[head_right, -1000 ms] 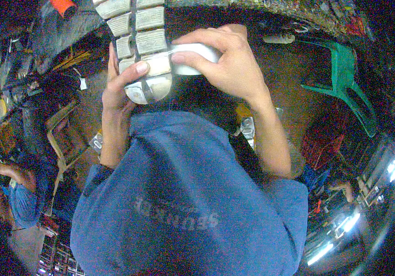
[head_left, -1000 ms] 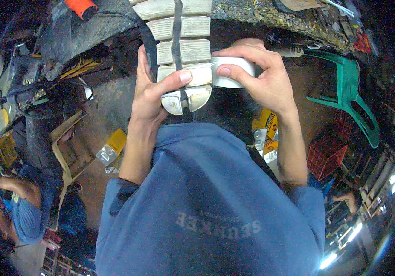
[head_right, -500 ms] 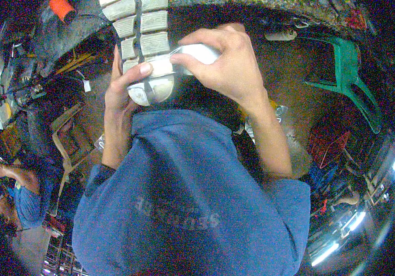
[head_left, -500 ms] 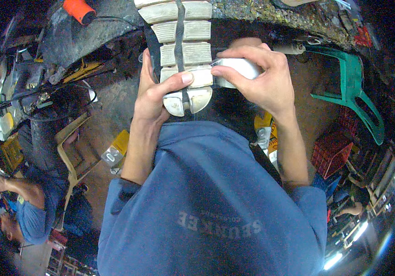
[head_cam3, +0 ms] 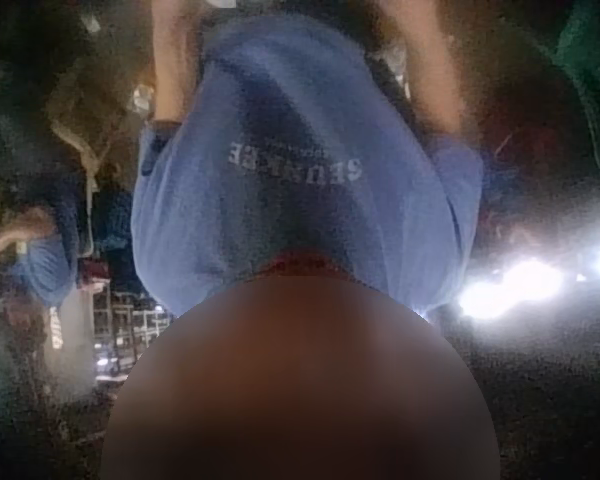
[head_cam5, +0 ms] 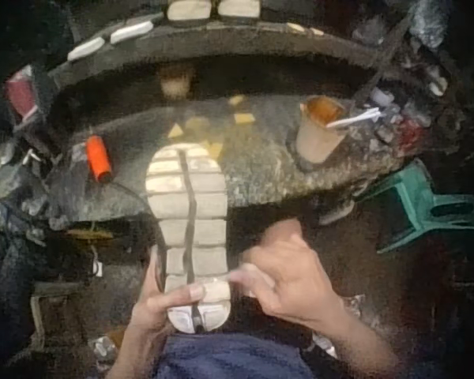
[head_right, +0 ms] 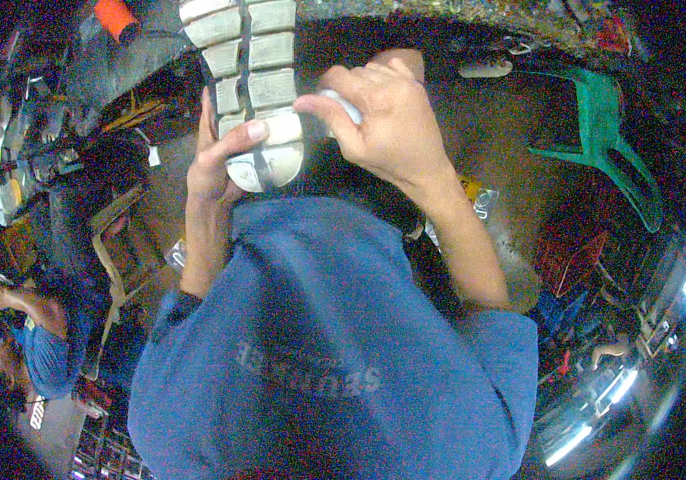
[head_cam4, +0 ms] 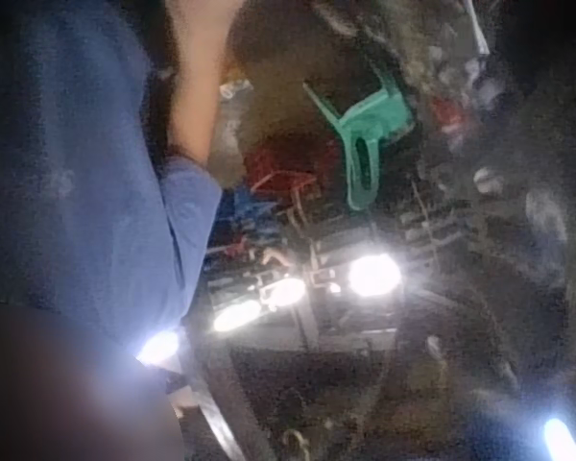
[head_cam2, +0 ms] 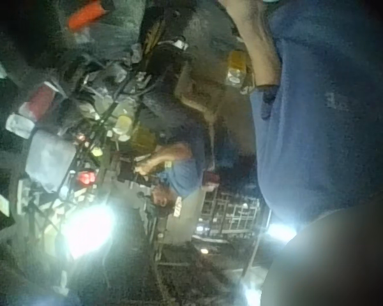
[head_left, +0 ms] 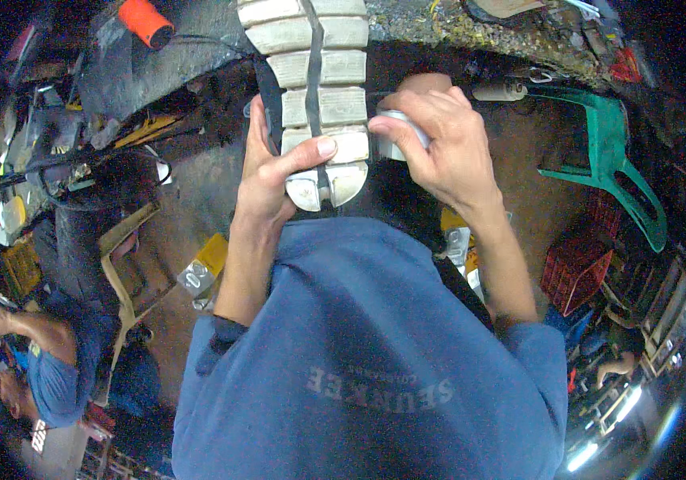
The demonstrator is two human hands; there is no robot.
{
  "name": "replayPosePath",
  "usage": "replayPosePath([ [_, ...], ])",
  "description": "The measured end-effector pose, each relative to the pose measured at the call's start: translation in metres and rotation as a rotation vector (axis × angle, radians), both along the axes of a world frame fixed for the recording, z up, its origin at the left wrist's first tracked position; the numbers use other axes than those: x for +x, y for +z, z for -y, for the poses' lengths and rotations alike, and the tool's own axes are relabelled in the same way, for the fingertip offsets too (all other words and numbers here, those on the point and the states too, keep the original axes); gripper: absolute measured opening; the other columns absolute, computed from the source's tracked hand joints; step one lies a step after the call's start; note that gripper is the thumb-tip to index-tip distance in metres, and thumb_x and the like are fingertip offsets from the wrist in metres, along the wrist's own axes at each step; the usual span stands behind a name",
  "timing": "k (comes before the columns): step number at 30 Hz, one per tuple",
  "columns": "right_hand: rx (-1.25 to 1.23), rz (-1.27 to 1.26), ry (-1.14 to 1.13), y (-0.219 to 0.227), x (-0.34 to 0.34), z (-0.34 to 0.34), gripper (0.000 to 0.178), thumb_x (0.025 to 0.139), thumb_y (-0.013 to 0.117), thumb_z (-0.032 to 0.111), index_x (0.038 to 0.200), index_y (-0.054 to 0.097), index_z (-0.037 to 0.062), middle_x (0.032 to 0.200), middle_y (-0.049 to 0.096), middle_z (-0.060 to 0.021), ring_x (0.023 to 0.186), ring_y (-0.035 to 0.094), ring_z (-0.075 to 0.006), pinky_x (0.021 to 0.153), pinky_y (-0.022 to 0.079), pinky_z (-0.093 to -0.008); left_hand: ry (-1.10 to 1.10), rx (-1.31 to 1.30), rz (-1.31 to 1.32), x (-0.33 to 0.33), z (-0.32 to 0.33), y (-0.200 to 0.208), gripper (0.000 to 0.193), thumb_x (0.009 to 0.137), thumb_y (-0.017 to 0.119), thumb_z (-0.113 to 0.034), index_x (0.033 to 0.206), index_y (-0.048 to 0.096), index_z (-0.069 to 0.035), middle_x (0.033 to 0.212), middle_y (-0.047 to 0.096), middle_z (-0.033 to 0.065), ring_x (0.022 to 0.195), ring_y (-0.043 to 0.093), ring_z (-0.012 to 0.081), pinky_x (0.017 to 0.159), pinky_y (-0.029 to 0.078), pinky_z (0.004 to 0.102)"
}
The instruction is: The person applies white tape to the sole of a shoe, trims the excess with scissors, and then uses a metal tool to scrape and clean the sole surface. The person works on the shoe while seated on the floor.
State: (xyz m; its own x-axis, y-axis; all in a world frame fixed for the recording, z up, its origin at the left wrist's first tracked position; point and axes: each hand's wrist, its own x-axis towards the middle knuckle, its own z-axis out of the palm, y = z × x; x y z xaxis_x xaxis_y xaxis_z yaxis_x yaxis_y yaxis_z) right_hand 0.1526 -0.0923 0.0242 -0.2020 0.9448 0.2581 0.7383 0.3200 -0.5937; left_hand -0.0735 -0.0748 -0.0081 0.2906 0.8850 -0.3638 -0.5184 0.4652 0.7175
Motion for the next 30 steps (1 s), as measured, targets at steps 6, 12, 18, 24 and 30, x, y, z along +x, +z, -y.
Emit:
replayPosePath([
  [6, -0.246, -0.133, 0.086, -0.009, 0.028, 0.005, 0.028, 0.096, 0.071, 0.037, 0.1, 0.075, 0.0092, 0.096, 0.074, -0.0151, 0.096, 0.068, -0.0354, 0.089, 0.05, -0.045, 0.108, 0.069, -0.149, 0.018, 0.03, -0.013, 0.09, 0.072, 0.087, 0.001, 0.145, 0.036, -0.006, 0.133, 0.059, 0.0155, 0.121, 0.064, 0.0292, 0.108, 0.053, 0.0457],
  [12, -0.388, -0.262, 0.183, -0.04, 0.05, 0.026, 0.026, 0.089, 0.072, 0.025, 0.107, 0.071, 0.0068, 0.105, 0.071, -0.0096, 0.106, 0.064, -0.0313, 0.099, 0.046, -0.0432, 0.11, -0.154, -0.135, 0.026, 0.075, -0.041, 0.099, 0.075, 0.088, 0.0, 0.152, 0.027, -0.011, 0.139, 0.053, 0.0129, 0.126, 0.059, 0.0266, 0.111, 0.048, 0.0441],
  [18, -0.253, -0.249, 0.2, -0.037, 0.05, 0.037, 0.022, 0.083, 0.074, 0.023, 0.096, 0.069, 0.0058, 0.096, 0.069, -0.009, 0.101, 0.063, -0.0302, 0.098, 0.043, -0.0428, 0.073, -0.262, -0.074, 0.022, 0.101, -0.028, 0.103, 0.085, 0.078, 0.006, 0.16, 0.011, -0.015, 0.14, 0.054, 0.0151, 0.127, 0.06, 0.028, 0.11, 0.05, 0.0446],
  [24, -0.224, -0.103, 0.103, -0.014, 0.049, 0.055, 0.021, 0.075, 0.073, 0.017, 0.089, 0.067, 0.0026, 0.086, 0.065, -0.0094, 0.087, 0.061, -0.0293, 0.094, 0.041, -0.0415, 0.018, -0.357, -0.018, 0.031, 0.11, -0.015, 0.104, 0.088, 0.074, 0.009, 0.161, 0.006, -0.021, 0.143, 0.054, 0.0145, 0.128, 0.059, 0.0291, 0.11, 0.05, 0.0467],
  [30, -0.324, -0.174, 0.079, -0.019, 0.055, 0.065, 0.021, 0.08, 0.07, 0.019, 0.096, 0.07, 0.0063, 0.093, 0.068, -0.0117, 0.095, 0.063, -0.0326, 0.09, 0.047, -0.0438, 0.003, -0.349, -0.017, 0.036, 0.116, -0.018, 0.077, 0.094, 0.075, -0.003, 0.152, 0.026, -0.015, 0.144, 0.053, 0.0124, 0.129, 0.059, 0.0276, 0.11, 0.049, 0.0458],
])
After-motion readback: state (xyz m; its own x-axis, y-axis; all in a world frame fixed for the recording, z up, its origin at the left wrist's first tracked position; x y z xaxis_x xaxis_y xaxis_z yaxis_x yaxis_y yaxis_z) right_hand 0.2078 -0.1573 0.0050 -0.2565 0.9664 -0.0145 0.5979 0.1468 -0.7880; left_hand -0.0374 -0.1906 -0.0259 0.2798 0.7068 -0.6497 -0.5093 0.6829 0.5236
